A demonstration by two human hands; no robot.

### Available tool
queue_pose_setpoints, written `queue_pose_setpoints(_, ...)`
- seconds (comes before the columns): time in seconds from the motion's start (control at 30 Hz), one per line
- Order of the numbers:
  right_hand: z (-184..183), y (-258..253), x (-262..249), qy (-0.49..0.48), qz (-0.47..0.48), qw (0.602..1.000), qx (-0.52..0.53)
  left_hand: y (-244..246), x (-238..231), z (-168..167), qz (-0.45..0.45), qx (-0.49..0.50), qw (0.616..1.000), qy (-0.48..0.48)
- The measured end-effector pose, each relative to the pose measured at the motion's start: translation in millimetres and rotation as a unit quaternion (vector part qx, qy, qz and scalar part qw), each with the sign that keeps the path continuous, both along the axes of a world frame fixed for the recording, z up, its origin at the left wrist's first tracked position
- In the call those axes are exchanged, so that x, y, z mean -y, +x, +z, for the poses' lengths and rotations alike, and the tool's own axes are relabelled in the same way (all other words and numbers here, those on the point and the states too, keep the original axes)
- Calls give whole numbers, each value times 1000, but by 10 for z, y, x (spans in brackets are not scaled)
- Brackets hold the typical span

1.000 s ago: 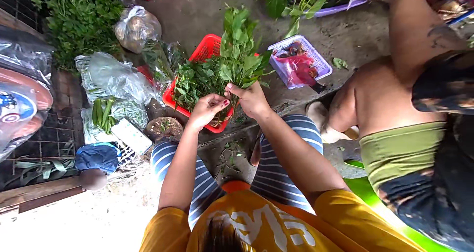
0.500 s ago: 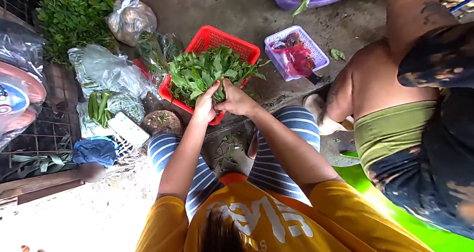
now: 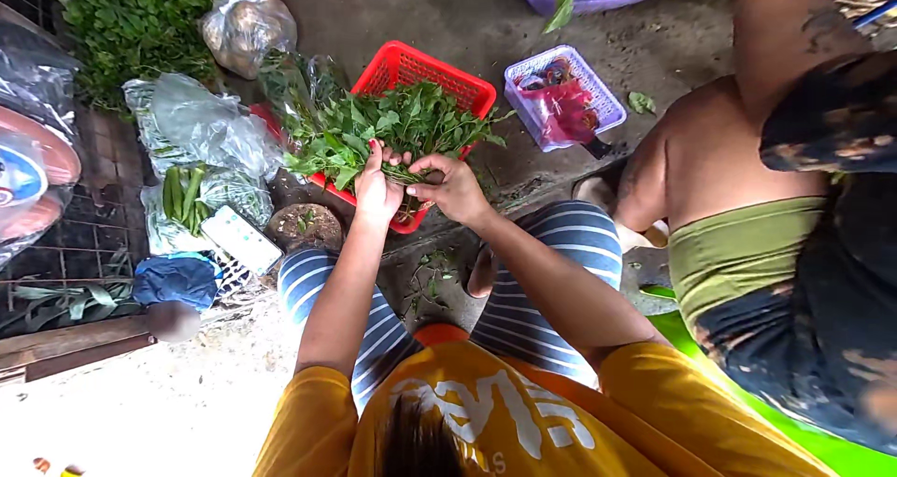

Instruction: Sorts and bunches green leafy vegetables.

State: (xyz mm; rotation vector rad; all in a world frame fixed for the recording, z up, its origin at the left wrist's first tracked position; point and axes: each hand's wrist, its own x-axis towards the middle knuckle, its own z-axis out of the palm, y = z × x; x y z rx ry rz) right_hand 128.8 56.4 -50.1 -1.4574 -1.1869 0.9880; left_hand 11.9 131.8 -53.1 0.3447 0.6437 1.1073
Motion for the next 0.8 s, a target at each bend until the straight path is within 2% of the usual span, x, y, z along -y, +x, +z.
queue_pose_setpoints(0.1,-57,0,15,51,-15,999,2,-9,-24,-8,-5,32,999,10)
queue_pose_setpoints(0.17,-2,58,11,52,-17,998,23,-45,-28,-32,-45,18,998,31)
queue_pose_setpoints(0.2,31,111,5,49,-14,998,43,-94,-23,-42,-89,-26,995,49)
queue_pose_setpoints(0.23,56,180,1,48,-12,996,70,-174,-2,-36,-158,-110,978,83)
queue_pose_setpoints(0.27,76,261,3,48,-8,994,102,-280,39,-1,-252,-225,932,133)
queue_pose_setpoints(0.3,91,342,12,53,0,990,133,-365,111,95,-346,-350,849,193)
queue_pose_setpoints(0.33,115,414,33,63,12,985,163,-423,196,237,-435,-442,745,246)
queue_pose_setpoints(0.37,145,476,53,74,29,979,190,-439,285,427,-502,-499,643,293)
queue_pose_setpoints(0.4,183,522,67,83,51,973,210,-426,377,621,-527,-518,578,347)
queue_pose_setpoints(0.43,204,549,88,91,79,966,228,-409,476,752,-501,-523,554,412)
queue_pose_setpoints(0.47,202,552,123,96,106,960,240,-378,563,805,-435,-531,546,480)
queue_pose_setpoints(0.5,178,538,157,104,123,959,235,-320,602,811,-365,-555,524,533)
queue_pose_setpoints(0.57,216,517,199,56,133,967,210,-152,522,720,-299,-602,467,574)
queue_pose_setpoints(0.63,303,537,218,-2,131,973,188,-24,438,602,-309,-638,442,549)
queue_pose_setpoints(0.73,361,610,278,-23,118,982,143,77,408,445,-310,-648,476,507)
queue_pose_setpoints(0.8,382,674,311,-15,108,982,152,80,376,375,-320,-630,508,493)
